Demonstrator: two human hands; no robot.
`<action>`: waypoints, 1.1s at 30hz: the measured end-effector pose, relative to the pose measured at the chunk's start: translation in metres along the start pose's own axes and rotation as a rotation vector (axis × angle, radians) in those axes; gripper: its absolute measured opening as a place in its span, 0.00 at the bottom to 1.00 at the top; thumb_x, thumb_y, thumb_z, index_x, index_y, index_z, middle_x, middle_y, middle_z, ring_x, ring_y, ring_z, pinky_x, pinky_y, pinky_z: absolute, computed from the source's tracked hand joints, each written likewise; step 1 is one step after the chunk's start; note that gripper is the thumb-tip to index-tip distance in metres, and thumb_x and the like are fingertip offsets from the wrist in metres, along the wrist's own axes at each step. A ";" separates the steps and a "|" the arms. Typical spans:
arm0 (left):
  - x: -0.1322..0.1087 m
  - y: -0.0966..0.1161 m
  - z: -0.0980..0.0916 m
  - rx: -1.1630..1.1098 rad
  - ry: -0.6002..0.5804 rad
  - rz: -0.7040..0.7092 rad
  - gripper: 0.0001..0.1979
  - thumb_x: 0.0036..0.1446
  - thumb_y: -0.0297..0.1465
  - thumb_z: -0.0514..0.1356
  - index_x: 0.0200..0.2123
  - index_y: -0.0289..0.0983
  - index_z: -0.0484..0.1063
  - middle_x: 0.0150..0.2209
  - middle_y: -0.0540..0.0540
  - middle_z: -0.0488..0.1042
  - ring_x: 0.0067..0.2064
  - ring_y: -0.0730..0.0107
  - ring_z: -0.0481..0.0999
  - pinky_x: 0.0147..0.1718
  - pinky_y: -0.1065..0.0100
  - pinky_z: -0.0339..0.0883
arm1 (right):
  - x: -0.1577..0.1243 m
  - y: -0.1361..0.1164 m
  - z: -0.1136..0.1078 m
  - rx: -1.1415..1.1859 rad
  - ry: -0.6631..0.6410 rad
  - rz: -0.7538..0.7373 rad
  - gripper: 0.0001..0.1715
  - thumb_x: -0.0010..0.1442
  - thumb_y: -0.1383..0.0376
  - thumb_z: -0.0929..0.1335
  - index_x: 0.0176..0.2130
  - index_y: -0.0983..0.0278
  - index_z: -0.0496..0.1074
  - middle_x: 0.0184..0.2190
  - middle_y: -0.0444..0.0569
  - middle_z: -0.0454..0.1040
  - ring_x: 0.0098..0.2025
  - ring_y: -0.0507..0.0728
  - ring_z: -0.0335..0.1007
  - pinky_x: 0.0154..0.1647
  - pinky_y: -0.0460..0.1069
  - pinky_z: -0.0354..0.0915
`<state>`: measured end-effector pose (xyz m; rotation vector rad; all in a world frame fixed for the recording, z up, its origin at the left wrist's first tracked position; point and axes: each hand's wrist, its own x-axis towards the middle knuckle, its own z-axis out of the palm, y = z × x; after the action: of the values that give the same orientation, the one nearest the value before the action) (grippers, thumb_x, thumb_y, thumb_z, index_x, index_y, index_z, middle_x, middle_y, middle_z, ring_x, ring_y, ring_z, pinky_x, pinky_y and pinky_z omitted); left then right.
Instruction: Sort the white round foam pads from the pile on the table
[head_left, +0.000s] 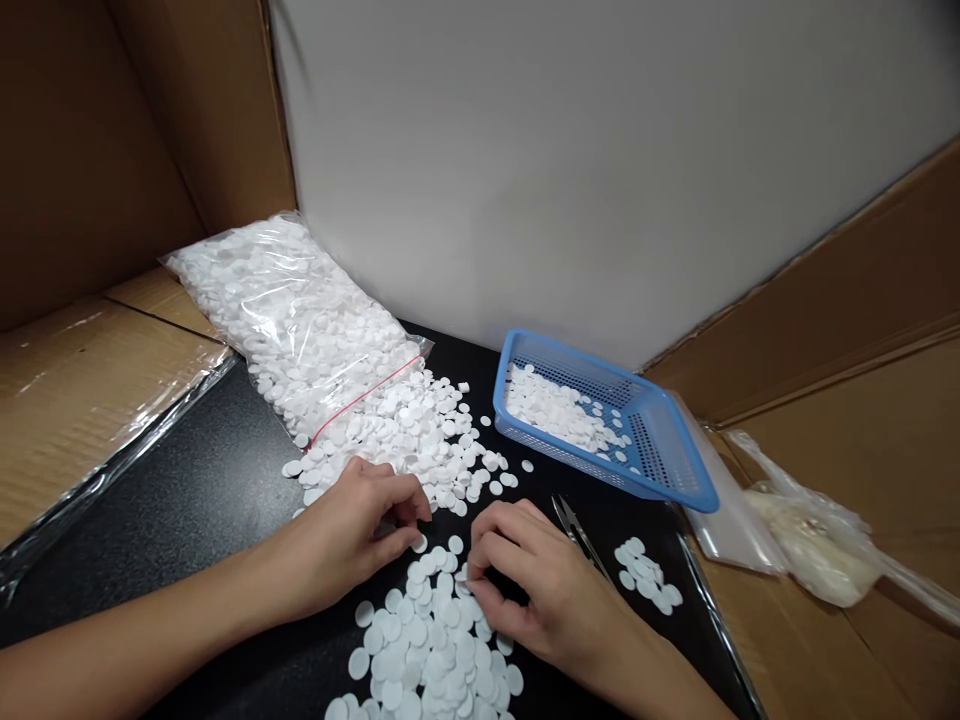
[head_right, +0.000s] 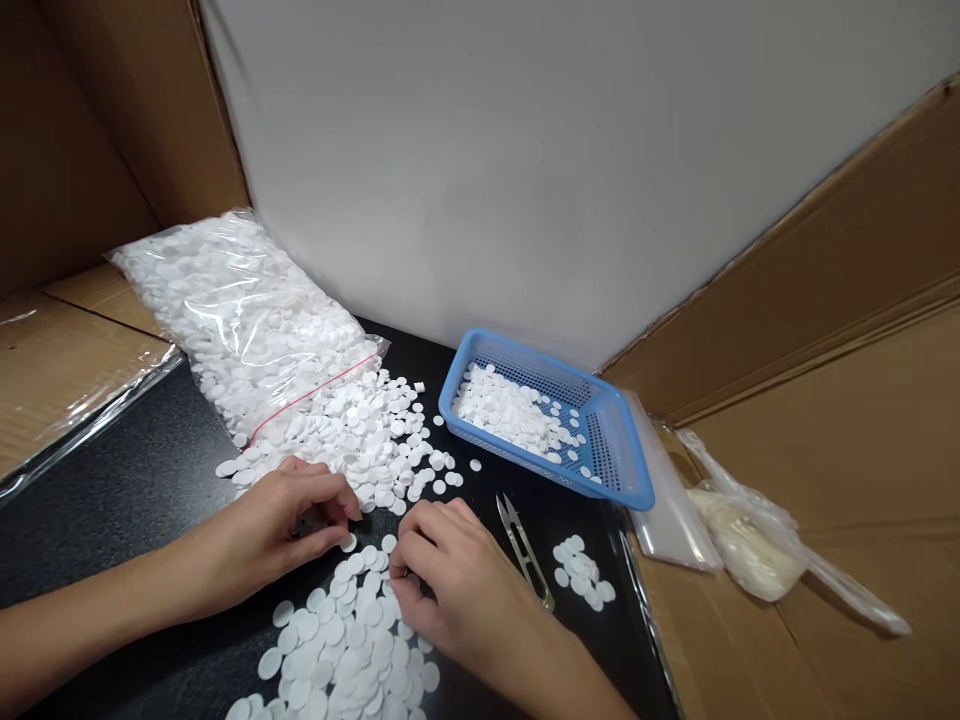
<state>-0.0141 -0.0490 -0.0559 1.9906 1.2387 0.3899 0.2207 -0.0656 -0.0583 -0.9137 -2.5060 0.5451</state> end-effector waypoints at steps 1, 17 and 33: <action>0.000 0.000 0.000 -0.003 -0.001 -0.001 0.04 0.60 0.26 0.62 0.38 0.39 0.76 0.33 0.50 0.78 0.41 0.61 0.72 0.43 0.61 0.61 | 0.000 -0.001 -0.001 0.031 -0.036 -0.001 0.12 0.58 0.79 0.66 0.32 0.62 0.69 0.33 0.45 0.73 0.35 0.55 0.69 0.38 0.50 0.64; -0.008 -0.004 0.006 0.233 -0.003 0.590 0.05 0.67 0.24 0.58 0.39 0.39 0.71 0.31 0.51 0.76 0.37 0.65 0.69 0.40 0.64 0.57 | 0.002 0.010 0.009 0.265 0.076 0.305 0.09 0.66 0.73 0.65 0.38 0.61 0.71 0.34 0.45 0.74 0.35 0.54 0.72 0.35 0.46 0.65; 0.013 -0.012 0.013 0.389 0.201 0.472 0.07 0.62 0.22 0.63 0.32 0.38 0.73 0.31 0.51 0.70 0.36 0.66 0.67 0.38 0.64 0.53 | 0.008 0.014 0.026 0.227 0.234 0.312 0.10 0.61 0.75 0.71 0.31 0.62 0.72 0.29 0.43 0.69 0.27 0.52 0.65 0.27 0.45 0.61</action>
<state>-0.0076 -0.0401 -0.0754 2.6422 1.0054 0.6282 0.2096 -0.0558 -0.0853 -1.2090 -2.0580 0.7551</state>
